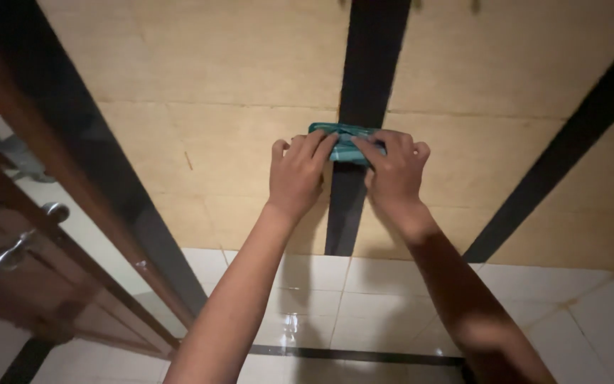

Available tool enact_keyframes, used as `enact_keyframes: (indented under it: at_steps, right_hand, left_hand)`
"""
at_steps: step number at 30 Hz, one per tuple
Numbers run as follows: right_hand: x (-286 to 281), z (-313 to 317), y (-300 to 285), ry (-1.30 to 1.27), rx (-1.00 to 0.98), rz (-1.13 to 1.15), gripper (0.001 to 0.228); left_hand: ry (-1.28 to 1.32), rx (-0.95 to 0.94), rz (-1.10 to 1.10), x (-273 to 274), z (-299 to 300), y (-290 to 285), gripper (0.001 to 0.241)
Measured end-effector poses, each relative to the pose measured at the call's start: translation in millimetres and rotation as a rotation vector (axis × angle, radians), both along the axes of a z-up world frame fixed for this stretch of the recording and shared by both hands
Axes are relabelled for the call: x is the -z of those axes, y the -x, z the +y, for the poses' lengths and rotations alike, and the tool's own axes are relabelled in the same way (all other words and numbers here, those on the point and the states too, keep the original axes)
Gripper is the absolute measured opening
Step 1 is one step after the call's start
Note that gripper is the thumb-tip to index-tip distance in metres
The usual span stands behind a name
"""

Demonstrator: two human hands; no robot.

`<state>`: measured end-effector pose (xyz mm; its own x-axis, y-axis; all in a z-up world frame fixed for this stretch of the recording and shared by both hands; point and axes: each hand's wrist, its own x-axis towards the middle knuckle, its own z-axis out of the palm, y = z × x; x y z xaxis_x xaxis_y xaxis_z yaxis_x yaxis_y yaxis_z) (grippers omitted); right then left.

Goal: The person cleans the tiled floor near a wooden door using a green cloth. They wipe the floor surface and the black baseboard trim with both hands, moving along the edge of the door and the adjacent wall.

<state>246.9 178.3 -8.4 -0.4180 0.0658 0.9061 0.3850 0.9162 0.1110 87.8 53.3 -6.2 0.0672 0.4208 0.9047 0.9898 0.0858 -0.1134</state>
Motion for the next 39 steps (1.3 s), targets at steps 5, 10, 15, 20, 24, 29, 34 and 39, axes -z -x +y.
enact_keyframes:
  at_steps: [5, 10, 15, 20, 24, 29, 34, 39]
  right_hand:
    - [103, 21, 28, 0.097, 0.027, -0.106, 0.052]
    - [196, 11, 39, 0.100, -0.082, -0.239, 0.044]
    - [118, -3, 61, -0.001, -0.033, -0.203, 0.048]
    - [11, -27, 77, -0.056, -0.107, -0.016, 0.056]
    - [-7, -44, 96, -0.038, -0.054, 0.021, 0.058]
    - [56, -59, 119, -0.014, -0.051, -0.021, 0.058]
    - [101, -74, 143, 0.010, -0.048, -0.081, 0.056]
    - [48, -80, 141, 0.029, -0.072, -0.153, 0.060]
  left_hand:
    - [0.052, -0.019, -0.079, 95, 1, 10, 0.057]
    - [0.279, -0.111, -0.279, 198, -13, 22, 0.051]
    - [0.156, -0.135, -0.125, 139, -23, 53, 0.053]
    - [-0.052, -0.156, 0.007, 22, -46, 63, 0.057]
    - [-0.095, -0.105, -0.007, -2, -54, 79, 0.059]
    - [-0.103, -0.059, -0.078, 71, -60, 105, 0.058]
    - [-0.044, -0.044, -0.155, 125, -81, 134, 0.054]
    - [-0.056, 0.052, -0.103, 69, -91, 144, 0.055]
